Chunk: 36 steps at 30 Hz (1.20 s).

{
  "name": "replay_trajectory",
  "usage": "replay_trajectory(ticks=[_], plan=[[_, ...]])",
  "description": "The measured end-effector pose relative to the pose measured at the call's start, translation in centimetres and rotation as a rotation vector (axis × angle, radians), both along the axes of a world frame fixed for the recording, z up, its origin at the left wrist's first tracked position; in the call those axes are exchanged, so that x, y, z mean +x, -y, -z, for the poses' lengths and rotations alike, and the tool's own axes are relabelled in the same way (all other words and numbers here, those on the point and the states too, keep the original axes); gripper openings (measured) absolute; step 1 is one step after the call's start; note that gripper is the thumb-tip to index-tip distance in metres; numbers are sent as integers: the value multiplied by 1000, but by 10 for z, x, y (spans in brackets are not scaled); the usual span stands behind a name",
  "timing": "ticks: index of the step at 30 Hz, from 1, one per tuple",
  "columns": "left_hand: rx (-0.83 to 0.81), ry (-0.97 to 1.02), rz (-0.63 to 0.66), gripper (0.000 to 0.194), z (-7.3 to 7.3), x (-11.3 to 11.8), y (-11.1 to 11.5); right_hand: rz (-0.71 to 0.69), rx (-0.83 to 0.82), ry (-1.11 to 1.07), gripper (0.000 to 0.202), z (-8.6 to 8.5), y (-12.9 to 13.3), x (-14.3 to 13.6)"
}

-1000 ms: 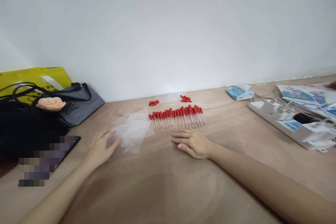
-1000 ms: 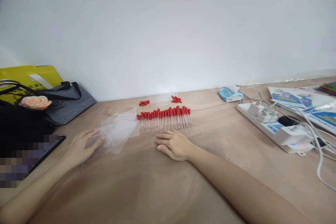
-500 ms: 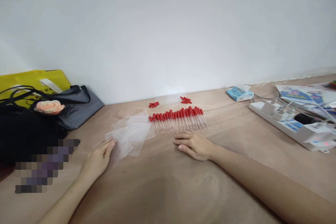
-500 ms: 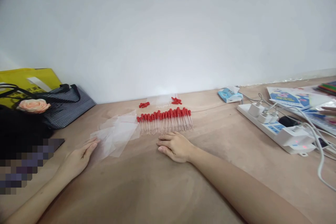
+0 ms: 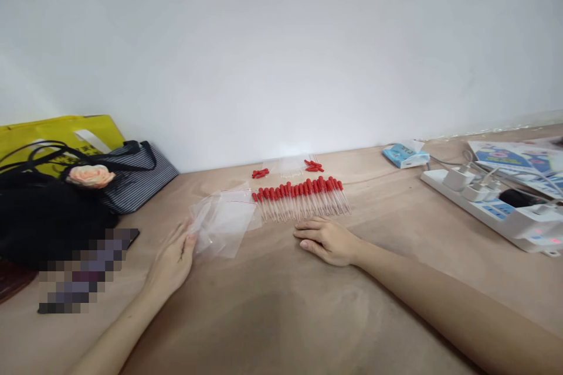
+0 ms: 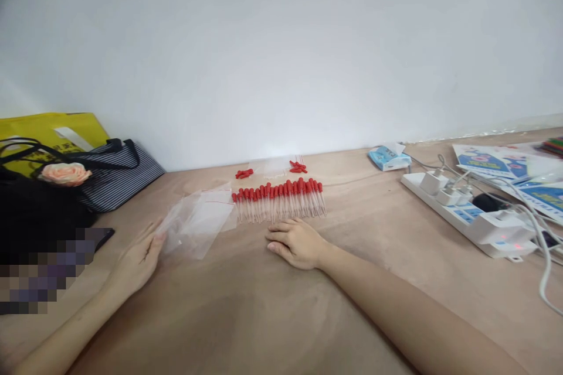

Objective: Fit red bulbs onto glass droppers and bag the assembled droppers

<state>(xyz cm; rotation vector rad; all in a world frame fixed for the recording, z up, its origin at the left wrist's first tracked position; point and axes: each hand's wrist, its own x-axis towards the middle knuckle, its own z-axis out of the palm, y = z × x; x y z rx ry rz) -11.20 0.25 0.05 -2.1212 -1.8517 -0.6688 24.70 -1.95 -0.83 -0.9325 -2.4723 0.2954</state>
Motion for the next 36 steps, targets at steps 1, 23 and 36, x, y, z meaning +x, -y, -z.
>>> replay_trajectory(ticks=[1,23,36], plan=[[50,1,69,49,-4,9,5,8,-19,-41,34,0,0,0],[-414,587,549,38,5,151,12,339,234,213,53,-21,22,-9],[-315,379,588,6,5,143,16,81,-45,90,75,-4,15,1]])
